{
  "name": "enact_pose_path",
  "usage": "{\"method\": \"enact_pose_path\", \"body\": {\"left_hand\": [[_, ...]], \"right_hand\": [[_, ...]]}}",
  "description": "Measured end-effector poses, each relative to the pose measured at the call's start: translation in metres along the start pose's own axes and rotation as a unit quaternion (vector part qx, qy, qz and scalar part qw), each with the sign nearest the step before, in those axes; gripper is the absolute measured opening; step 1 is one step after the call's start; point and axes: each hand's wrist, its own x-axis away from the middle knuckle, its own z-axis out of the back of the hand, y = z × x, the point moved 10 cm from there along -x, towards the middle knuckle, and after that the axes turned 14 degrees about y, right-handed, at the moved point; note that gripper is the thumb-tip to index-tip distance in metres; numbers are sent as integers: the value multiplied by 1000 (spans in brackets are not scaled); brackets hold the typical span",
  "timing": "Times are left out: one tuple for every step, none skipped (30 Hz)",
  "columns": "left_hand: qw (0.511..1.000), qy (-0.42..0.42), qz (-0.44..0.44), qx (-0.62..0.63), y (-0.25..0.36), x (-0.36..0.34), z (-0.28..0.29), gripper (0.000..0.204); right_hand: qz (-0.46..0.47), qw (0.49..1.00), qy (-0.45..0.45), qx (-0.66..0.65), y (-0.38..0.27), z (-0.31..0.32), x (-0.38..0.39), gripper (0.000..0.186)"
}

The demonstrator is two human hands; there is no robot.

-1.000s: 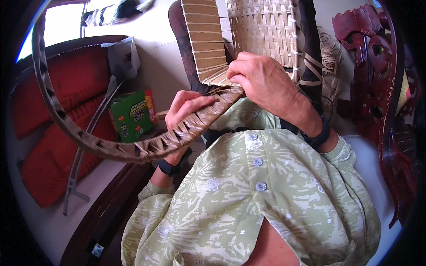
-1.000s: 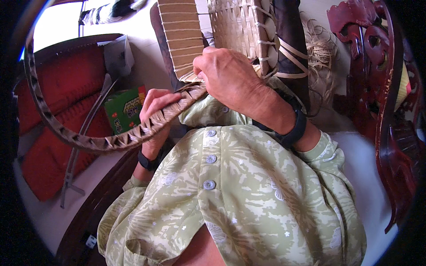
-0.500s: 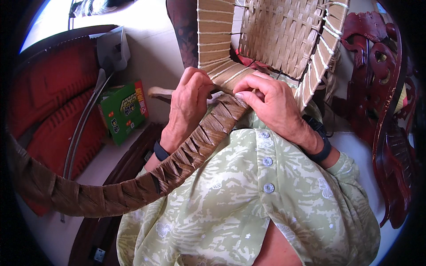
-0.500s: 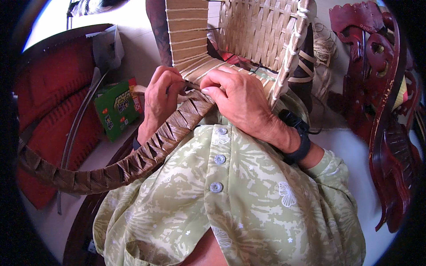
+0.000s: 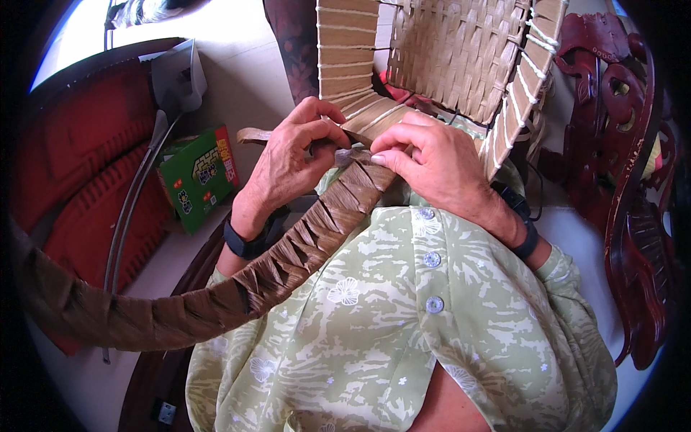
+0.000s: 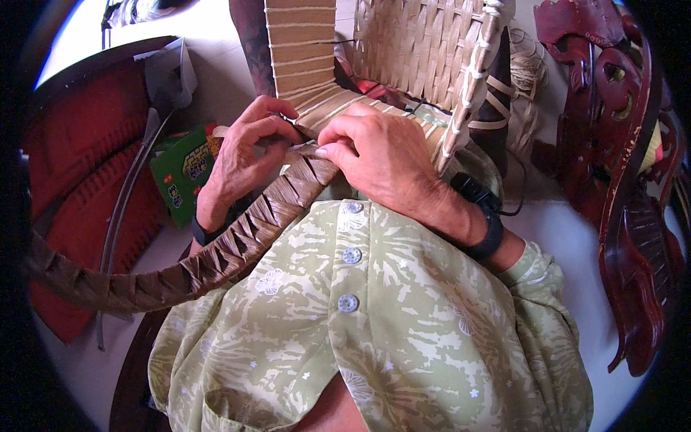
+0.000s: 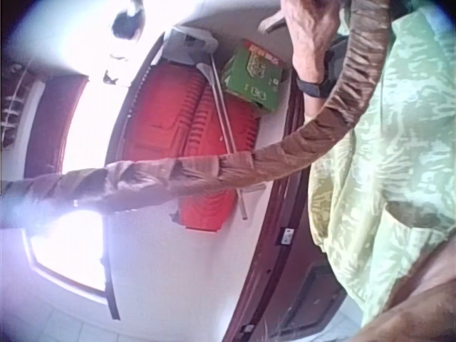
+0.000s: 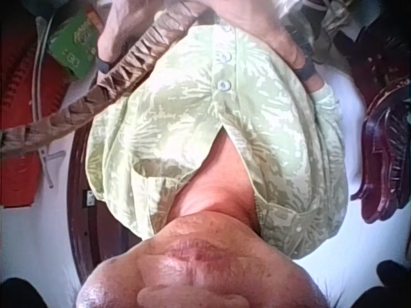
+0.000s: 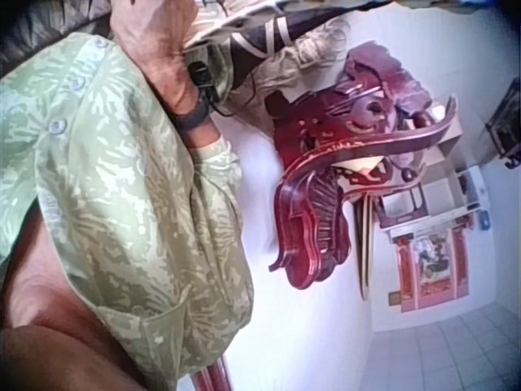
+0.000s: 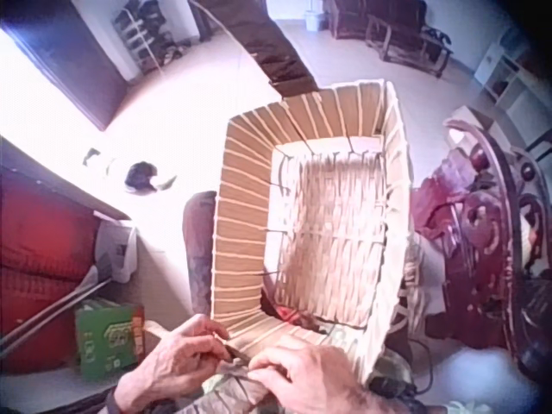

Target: The person weaves a basket by hand, threading strips of material through the frame and wrapping the handle. They pick up thin fibers and use a needle to lace them through the base of the basket, securing the weave.

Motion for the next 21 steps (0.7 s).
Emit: {"method": "enact_pose_path", "body": {"left_hand": [[999, -15, 16, 28, -2, 2, 0, 9], [997, -34, 31, 58, -3, 4, -2, 9], [994, -52, 47, 88, -3, 6, -4, 9], [987, -61, 85, 126, -8, 6, -6, 13], [981, -63, 106, 147, -11, 7, -8, 13], [976, -61, 125, 169, -14, 7, -9, 14], [970, -56, 145, 187, -17, 8, -11, 14], [965, -49, 144, 213, -17, 7, -12, 14], [960, -40, 145, 235, -17, 7, -14, 14], [954, -34, 152, 255, -19, 8, -15, 15], [951, -27, 154, 266, -21, 8, -16, 14], [947, -25, 163, 274, -23, 9, -17, 14], [943, -22, 173, 285, -25, 10, -18, 14], [944, -21, 167, 282, -24, 10, -18, 14], [945, -20, 163, 282, -24, 10, -19, 15], [945, -16, 161, 285, -23, 9, -19, 15], [946, -13, 160, 281, -22, 9, -20, 15], [946, -9, 162, 280, -21, 8, -20, 14], [945, -5, 166, 280, -21, 8, -21, 13], [948, -5, 159, 275, -19, 8, -20, 11], [951, -5, 153, 269, -18, 7, -20, 9]], "right_hand": [[11, 1000, 5, 8, -3, 0, 0, 15], [12, 1000, 4, 20, -4, 0, 0, 15], [13, 999, 3, 32, -5, -1, 0, 15], [3, 1000, -1, 30, -3, -1, 0, 15], [-8, 1000, -5, 27, -2, -2, 0, 15], [-18, 999, -9, 26, 0, -2, 0, 15], [-14, 999, -13, 26, -1, -2, 0, 14], [-11, 999, -17, 26, -1, -3, 0, 13], [-8, 999, -21, 26, -1, -3, 0, 14], [-13, 999, -21, 21, 1, -3, 0, 16], [-19, 1000, -20, 15, 2, -3, 0, 18], [-31, 999, -23, 4, 5, -4, 0, 20], [-44, 999, -28, -3, 8, -5, 0, 21], [-64, 997, -37, -14, 11, -6, 0, 22], [-83, 995, -45, -26, 15, -8, 1, 23], [-84, 995, -36, -43, 14, -6, 0, 24], [-85, 994, -26, -60, 14, -4, -2, 24], [-109, 991, -32, -66, 17, -5, -1, 24], [-114, 990, -33, -75, 17, -5, -1, 23], [-140, 986, -49, -72, 22, -6, 2, 23], [-167, 981, -65, -70, 26, -8, 5, 22]]}}
